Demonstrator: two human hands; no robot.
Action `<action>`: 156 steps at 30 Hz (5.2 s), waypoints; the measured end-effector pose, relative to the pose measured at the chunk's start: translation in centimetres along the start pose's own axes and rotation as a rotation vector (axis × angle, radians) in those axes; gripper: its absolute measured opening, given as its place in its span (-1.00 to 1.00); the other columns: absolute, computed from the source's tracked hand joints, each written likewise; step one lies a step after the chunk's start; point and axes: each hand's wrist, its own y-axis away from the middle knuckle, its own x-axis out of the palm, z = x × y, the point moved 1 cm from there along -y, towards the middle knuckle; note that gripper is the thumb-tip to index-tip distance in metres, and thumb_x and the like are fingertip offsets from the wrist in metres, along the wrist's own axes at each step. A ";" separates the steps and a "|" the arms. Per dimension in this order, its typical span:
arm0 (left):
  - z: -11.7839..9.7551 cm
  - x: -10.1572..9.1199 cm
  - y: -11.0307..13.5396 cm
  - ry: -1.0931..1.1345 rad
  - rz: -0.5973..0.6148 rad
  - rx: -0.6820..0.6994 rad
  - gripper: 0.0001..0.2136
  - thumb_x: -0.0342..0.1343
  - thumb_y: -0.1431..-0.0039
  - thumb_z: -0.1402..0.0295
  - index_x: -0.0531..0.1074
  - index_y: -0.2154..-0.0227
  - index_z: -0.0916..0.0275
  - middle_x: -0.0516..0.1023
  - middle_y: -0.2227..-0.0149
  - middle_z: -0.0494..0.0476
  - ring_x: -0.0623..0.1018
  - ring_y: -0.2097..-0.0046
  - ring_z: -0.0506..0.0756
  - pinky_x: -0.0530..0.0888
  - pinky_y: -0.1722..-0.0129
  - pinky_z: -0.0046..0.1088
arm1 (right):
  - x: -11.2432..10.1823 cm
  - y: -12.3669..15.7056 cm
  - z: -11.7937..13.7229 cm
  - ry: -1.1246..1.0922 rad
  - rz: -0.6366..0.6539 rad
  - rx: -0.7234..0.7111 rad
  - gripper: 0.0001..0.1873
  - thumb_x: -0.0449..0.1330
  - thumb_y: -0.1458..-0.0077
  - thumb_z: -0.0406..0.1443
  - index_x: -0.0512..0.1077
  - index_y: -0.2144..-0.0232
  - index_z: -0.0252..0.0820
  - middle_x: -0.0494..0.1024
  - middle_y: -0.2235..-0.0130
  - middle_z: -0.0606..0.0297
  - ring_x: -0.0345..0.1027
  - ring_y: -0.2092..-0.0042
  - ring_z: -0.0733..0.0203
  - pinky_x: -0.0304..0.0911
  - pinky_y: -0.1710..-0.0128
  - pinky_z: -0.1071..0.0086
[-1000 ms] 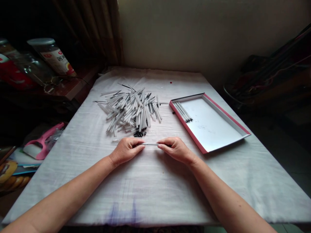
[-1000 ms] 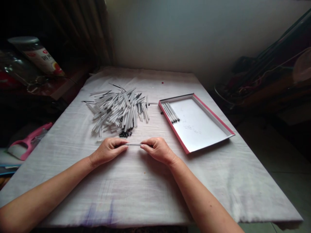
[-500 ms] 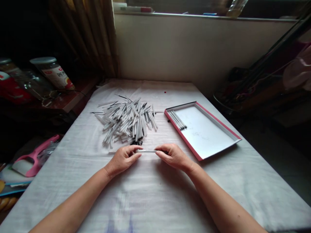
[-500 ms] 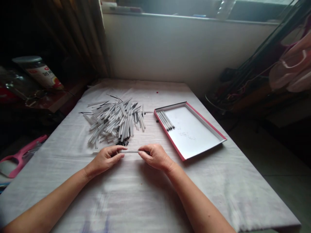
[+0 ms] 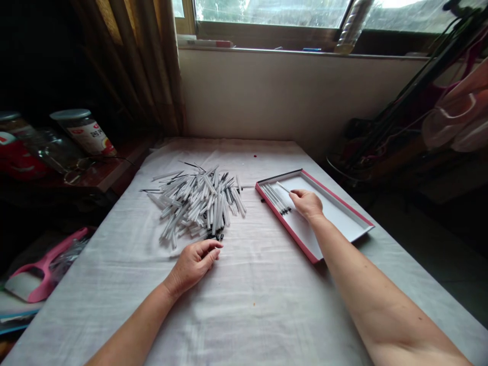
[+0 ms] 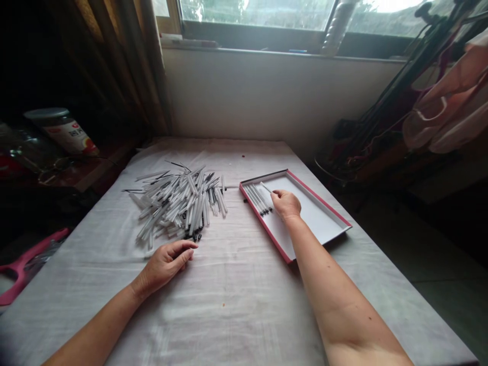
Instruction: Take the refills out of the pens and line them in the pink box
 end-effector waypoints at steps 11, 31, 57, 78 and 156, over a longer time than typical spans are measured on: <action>0.0 0.0 0.0 0.007 0.001 0.021 -0.75 0.13 -0.10 0.21 0.54 0.27 0.26 0.49 0.51 0.04 0.39 0.57 -0.03 0.33 0.57 -0.56 | 2.5 0.0 1.8 0.194 0.056 -0.130 -0.63 0.03 -0.17 -0.15 0.58 0.12 0.01 0.57 0.06 0.13 0.44 0.06 -0.01 0.26 0.17 0.29; 0.2 -0.1 0.0 0.048 0.037 0.007 -0.70 0.09 -0.10 0.18 0.50 0.24 0.31 0.47 0.48 0.05 0.41 0.55 -0.05 0.34 0.54 -0.56 | 2.1 8.1 8.4 0.254 0.021 -0.594 -0.68 0.02 -0.21 -0.19 0.52 0.13 -0.07 0.57 0.11 0.21 0.44 0.14 0.13 0.23 0.20 0.38; 0.6 0.1 0.2 -0.072 -0.003 0.122 -0.74 0.04 -0.14 0.19 0.49 0.31 0.29 0.48 0.51 0.03 0.41 0.55 -0.05 0.34 0.54 -0.58 | 4.3 10.6 9.3 0.292 0.168 -0.158 -0.65 0.01 -0.22 -0.24 0.46 0.08 -0.31 0.52 0.05 -0.09 0.46 0.05 -0.05 0.33 0.15 0.23; 0.1 0.6 0.8 -0.465 -0.230 0.439 -0.79 0.00 -0.24 0.30 0.53 0.29 0.22 0.60 0.40 0.10 0.56 0.35 0.05 0.45 0.27 -0.48 | 4.6 12.7 5.8 -0.241 0.026 -0.231 -0.67 -0.01 -0.21 -0.19 0.43 0.11 -0.22 0.59 0.14 0.16 0.47 0.21 0.21 0.30 0.13 0.40; 0.8 -0.7 0.6 -0.330 -0.412 0.434 -0.77 0.01 -0.28 0.32 0.46 0.10 0.26 0.57 0.27 0.15 0.57 0.23 0.07 0.51 0.19 -0.42 | 6.4 17.1 10.3 -0.039 0.244 -0.709 -0.80 0.12 -0.16 -0.26 0.52 0.22 -0.11 0.55 0.19 0.19 0.43 0.23 0.16 0.25 0.28 0.39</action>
